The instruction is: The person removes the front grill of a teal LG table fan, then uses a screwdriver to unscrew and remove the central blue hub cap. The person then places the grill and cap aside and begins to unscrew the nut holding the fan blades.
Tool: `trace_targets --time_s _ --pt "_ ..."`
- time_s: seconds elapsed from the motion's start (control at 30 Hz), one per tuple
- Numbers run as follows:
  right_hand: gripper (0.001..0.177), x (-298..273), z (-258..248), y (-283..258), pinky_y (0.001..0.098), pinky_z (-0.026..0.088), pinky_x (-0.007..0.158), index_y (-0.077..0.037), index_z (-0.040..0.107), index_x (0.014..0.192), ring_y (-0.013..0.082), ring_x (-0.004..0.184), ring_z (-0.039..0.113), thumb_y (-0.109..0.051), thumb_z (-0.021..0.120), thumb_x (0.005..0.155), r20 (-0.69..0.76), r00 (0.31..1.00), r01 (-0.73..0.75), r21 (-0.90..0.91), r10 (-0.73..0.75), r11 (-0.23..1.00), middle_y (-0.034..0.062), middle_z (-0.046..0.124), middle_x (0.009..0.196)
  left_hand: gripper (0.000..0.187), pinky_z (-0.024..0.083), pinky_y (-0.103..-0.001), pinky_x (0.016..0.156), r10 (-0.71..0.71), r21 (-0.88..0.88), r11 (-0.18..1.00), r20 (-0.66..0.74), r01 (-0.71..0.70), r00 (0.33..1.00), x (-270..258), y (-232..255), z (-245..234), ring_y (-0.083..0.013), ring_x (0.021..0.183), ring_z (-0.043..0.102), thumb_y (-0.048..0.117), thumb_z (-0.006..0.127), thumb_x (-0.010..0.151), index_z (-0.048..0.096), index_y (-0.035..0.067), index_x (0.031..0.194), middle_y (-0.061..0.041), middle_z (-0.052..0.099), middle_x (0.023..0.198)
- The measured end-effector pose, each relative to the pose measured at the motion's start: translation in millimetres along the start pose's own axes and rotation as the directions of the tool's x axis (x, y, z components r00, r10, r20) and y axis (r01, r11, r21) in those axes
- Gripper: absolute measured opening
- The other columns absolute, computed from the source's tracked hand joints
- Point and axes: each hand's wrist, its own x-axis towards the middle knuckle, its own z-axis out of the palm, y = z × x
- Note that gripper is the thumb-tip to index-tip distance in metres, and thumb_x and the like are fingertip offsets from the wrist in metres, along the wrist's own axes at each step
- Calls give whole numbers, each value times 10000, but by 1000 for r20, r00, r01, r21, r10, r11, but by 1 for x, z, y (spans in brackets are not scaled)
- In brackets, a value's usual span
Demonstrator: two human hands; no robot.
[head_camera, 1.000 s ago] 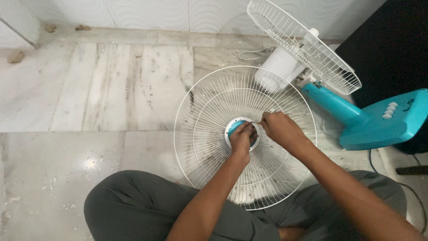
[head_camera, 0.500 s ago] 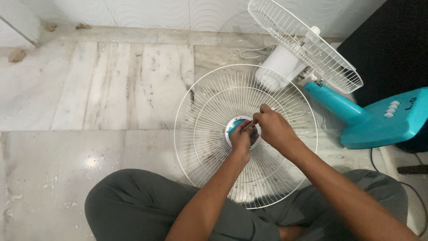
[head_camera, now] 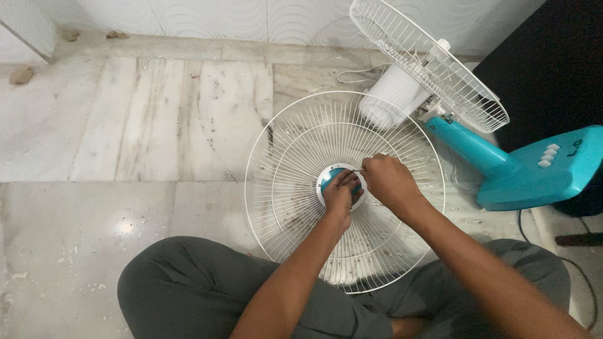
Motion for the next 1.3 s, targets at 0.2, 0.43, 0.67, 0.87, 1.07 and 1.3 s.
trace_targets --time_s 0.2,0.43,0.67,0.87,1.07,1.3 --pt "112 0 -3 -6 468 586 768 5 743 906 404 877 717 8 661 829 37 999 40 -23 -39 999 206 692 1018 380 619 -283 849 22 -70 997 15 -21 1000 5 -5 -1 -147 1043 664 8 538 996 562 49 1374 -68 667 1254" --pt "240 5 -3 -7 477 581 788 0 747 924 405 905 711 89 651 722 29 995 90 32 -91 995 191 686 1038 377 623 -278 837 42 -57 998 23 -41 999 12 -15 -5 -155 1036 673 2 533 995 556 54 1367 -79 675 1246" --pt "256 1 -10 5 514 570 743 28 695 1016 460 862 687 -204 693 910 87 995 -50 81 43 996 279 685 949 389 619 -296 843 63 -3 998 18 -63 998 16 -16 -3 -162 1083 664 -22 502 988 577 34 1366 -81 664 1281" --pt "263 -2 -14 11 519 562 774 -14 749 928 441 820 705 -243 629 981 89 989 -125 97 116 987 247 723 857 424 621 -297 859 77 19 997 38 -77 996 14 -13 0 -172 1127 667 -25 476 991 551 16 1406 -96 656 1336" --pt "169 -6 -9 7 485 564 766 0 753 944 412 846 703 -147 684 898 -13 1000 -19 159 22 987 212 713 958 419 619 -290 855 17 16 1000 45 -17 999 11 -6 -1 -158 1112 666 15 486 998 555 28 1411 -74 665 1331" --pt "117 -8 1 -6 478 561 791 8 753 901 376 888 700 17 671 819 -7 997 75 62 -75 995 149 664 998 400 613 -283 809 7 5 1000 62 -7 998 14 -7 -4 -140 1024 678 28 546 975 580 38 1373 -40 698 1285"
